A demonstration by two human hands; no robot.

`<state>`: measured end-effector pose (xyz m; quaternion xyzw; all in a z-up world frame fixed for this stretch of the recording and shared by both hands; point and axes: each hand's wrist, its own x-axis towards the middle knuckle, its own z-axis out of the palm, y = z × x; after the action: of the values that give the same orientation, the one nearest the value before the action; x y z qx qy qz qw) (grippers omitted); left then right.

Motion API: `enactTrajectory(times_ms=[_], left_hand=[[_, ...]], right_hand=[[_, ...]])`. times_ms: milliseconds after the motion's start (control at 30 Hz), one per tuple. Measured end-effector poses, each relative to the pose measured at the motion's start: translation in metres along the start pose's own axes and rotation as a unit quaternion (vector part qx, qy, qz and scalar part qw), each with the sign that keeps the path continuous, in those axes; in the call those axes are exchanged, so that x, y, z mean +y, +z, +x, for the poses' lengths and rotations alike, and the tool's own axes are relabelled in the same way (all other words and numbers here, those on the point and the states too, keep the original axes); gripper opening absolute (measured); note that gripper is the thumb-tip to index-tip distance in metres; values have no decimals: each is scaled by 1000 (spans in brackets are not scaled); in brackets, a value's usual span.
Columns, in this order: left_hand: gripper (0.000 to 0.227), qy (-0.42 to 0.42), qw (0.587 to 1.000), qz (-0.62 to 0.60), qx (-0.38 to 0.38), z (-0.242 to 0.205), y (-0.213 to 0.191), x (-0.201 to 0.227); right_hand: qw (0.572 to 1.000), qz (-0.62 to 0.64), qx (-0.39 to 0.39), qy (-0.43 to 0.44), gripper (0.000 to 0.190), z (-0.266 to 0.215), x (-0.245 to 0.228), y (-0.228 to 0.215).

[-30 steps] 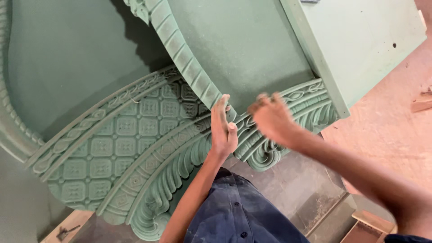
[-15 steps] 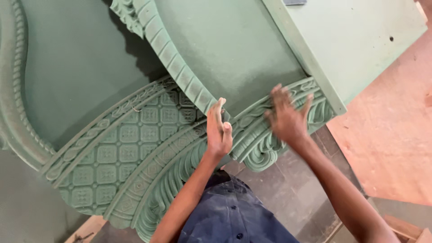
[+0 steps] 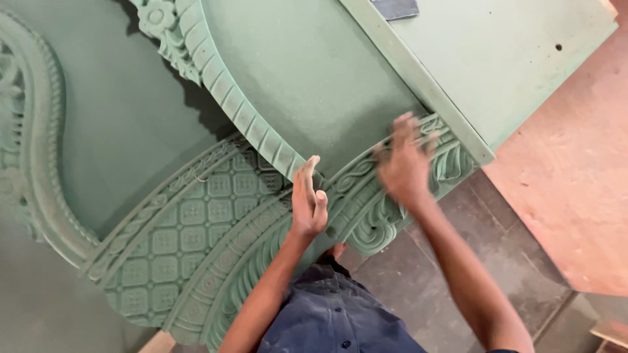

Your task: The person sands the carved edges of a large green wooden panel using a sanding block. They move along the length of the panel, smoothing the intricate relief patterns.

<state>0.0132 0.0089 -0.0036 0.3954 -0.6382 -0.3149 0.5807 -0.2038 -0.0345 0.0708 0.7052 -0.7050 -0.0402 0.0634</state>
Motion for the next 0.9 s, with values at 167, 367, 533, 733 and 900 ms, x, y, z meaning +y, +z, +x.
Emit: enactTrajectory(times_ms=[167, 367, 533, 733, 900], left_hand=[[62, -17, 995, -80, -65, 5, 9, 14], [61, 6, 985, 100, -143, 8, 21, 13], [75, 15, 988, 36, -149, 14, 38, 10], [78, 39, 978, 87, -184, 9, 32, 11], [76, 15, 979, 120, -163, -21, 21, 15]], right_hand=[[970, 35, -170, -172, 77, -61, -49, 11], [997, 54, -47, 41, 67, 11, 44, -26], [978, -38, -166, -122, 74, -47, -17, -16], [981, 129, -88, 118, 72, -10, 41, -6], [994, 74, -42, 73, 76, -22, -13, 2]])
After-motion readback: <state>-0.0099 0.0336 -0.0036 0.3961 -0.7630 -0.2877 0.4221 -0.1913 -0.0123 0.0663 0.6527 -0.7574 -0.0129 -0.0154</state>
